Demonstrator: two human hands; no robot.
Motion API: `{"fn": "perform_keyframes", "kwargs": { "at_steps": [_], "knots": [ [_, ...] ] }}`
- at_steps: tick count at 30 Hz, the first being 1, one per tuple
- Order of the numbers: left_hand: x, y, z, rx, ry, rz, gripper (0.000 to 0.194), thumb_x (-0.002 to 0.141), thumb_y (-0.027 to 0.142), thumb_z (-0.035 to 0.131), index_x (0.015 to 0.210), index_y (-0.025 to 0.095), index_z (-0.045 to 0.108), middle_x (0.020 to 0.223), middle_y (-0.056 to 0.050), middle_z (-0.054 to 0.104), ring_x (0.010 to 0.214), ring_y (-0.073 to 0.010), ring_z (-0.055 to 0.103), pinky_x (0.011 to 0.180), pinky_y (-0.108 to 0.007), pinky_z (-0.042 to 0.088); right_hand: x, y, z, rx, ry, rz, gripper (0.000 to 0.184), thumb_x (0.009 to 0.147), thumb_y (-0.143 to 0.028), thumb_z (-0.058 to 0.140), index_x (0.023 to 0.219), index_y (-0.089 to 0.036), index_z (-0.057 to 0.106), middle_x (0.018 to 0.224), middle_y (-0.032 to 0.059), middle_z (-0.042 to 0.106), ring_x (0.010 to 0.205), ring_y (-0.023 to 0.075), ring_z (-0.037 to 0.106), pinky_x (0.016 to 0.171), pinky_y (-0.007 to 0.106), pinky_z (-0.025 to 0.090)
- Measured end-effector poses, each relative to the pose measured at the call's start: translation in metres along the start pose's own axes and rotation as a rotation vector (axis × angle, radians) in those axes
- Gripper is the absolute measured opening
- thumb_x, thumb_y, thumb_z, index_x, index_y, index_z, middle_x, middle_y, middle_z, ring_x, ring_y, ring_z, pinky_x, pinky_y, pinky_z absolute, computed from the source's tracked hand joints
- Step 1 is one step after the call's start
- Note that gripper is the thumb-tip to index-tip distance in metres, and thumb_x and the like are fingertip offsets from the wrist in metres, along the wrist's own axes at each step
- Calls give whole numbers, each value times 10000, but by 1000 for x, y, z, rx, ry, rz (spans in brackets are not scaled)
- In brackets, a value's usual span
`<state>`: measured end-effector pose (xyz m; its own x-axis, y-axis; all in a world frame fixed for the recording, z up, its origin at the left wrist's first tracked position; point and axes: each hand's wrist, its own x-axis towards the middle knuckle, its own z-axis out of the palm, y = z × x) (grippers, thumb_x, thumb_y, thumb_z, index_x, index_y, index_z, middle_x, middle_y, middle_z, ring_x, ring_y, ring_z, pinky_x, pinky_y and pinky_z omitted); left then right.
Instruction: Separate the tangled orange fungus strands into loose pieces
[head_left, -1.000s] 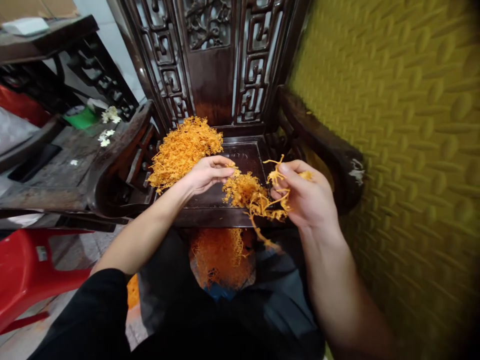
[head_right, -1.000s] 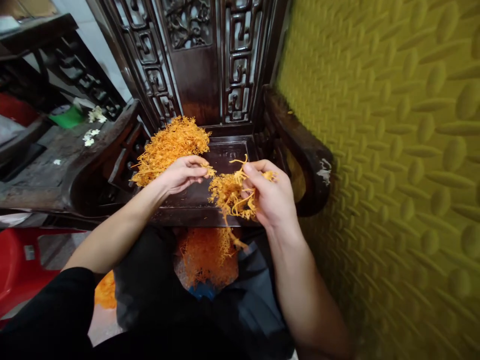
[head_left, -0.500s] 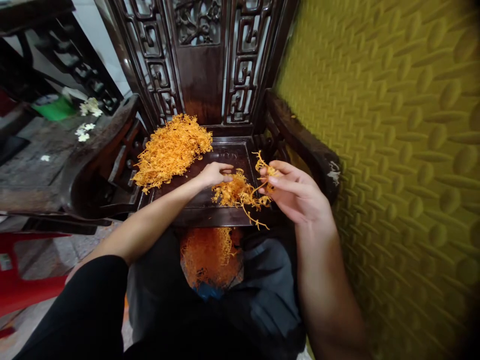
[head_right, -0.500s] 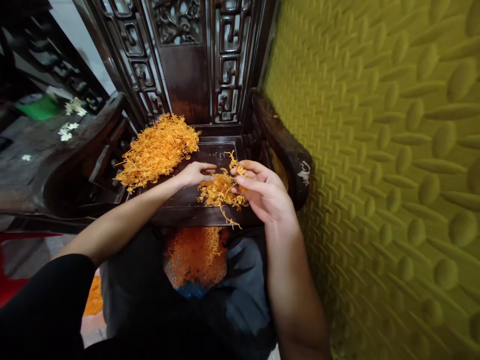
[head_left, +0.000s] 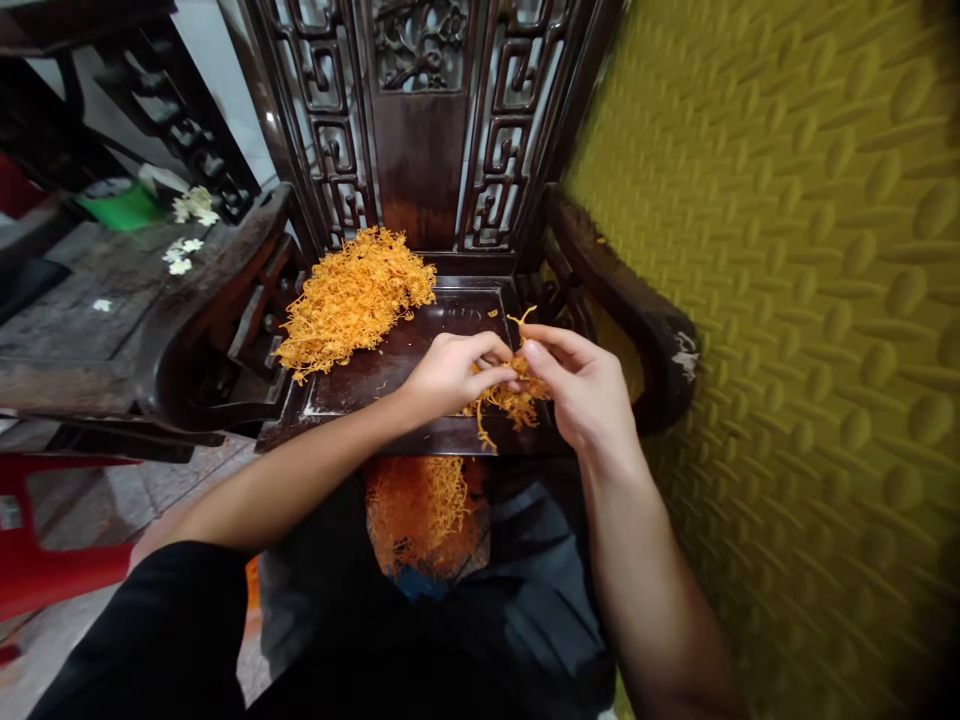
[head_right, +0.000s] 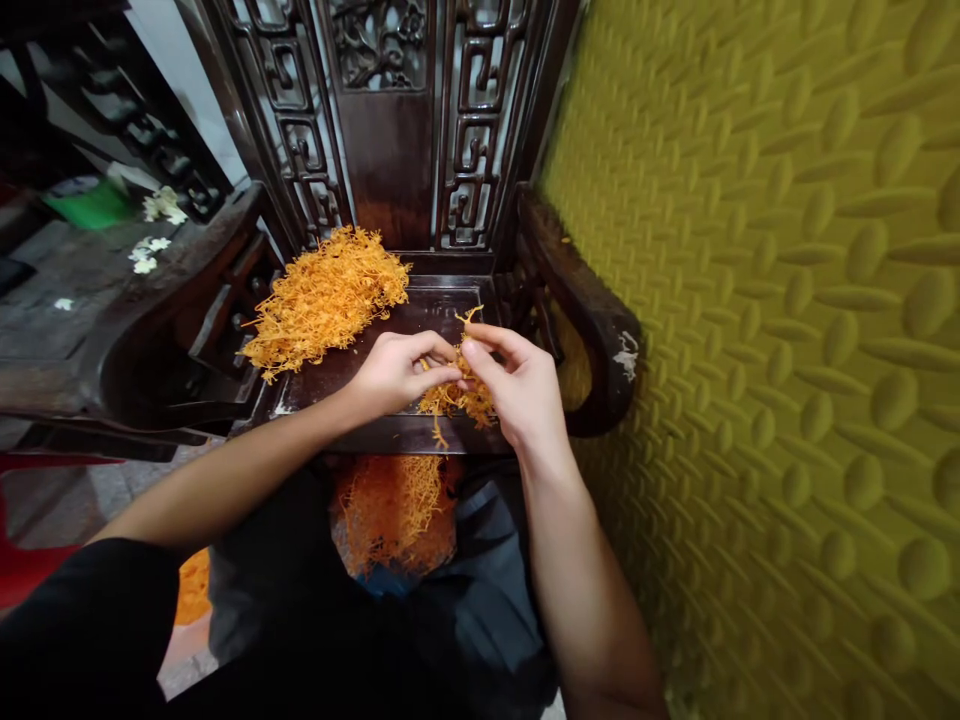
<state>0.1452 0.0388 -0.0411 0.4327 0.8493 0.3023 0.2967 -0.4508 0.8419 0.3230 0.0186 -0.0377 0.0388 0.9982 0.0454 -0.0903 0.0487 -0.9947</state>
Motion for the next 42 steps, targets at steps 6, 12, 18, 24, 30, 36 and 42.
{"fn": "perform_keyframes", "kwargs": {
  "at_steps": [6,12,18,24,30,36,42],
  "knots": [
    [-6,12,-5,218,59,220,143,873,138,635,732,166,636,796,-35,689,732,-145,614,695,-291,476,10,11,-1,-21,228,-130,249,689,-321,902,860,-187,781,774,19,731,613,135,674,578,273,582],
    [-9,15,-7,75,-87,151,135,838,125,661,714,167,627,718,-3,682,643,-106,598,636,-257,466,29,8,-26,153,361,-187,220,654,-254,866,770,-198,687,620,-47,607,440,83,528,430,236,472],
    [13,-40,-8,27,51,-251,133,783,121,756,874,137,660,818,-56,747,755,-170,727,676,-289,550,13,5,-22,176,-86,-23,293,648,-257,916,856,-194,720,650,-49,583,483,52,460,426,191,382],
    [15,-31,7,-267,-72,-26,494,815,218,780,1284,173,633,1307,-158,701,1087,-217,720,843,-326,589,12,7,-16,137,-148,17,307,716,-377,907,875,-192,721,584,-61,541,448,44,389,414,191,351],
    [13,0,12,-451,-119,-186,253,888,379,705,917,131,667,742,-18,682,601,-92,621,571,-233,505,9,7,-10,120,-61,-55,329,756,-433,878,774,-190,657,500,-81,450,431,43,329,407,186,316],
    [4,22,5,-111,-45,36,352,936,325,575,631,152,585,580,24,542,551,-81,475,571,-245,370,15,3,-9,171,99,-12,415,672,-444,910,708,-190,584,473,-112,352,404,28,265,370,171,249],
    [10,-9,2,136,63,-55,327,910,378,641,669,158,670,590,14,593,561,-102,480,603,-264,372,17,-1,-18,144,140,72,445,636,-436,916,735,-204,551,464,-128,336,396,30,253,359,165,261]
  ]
}}
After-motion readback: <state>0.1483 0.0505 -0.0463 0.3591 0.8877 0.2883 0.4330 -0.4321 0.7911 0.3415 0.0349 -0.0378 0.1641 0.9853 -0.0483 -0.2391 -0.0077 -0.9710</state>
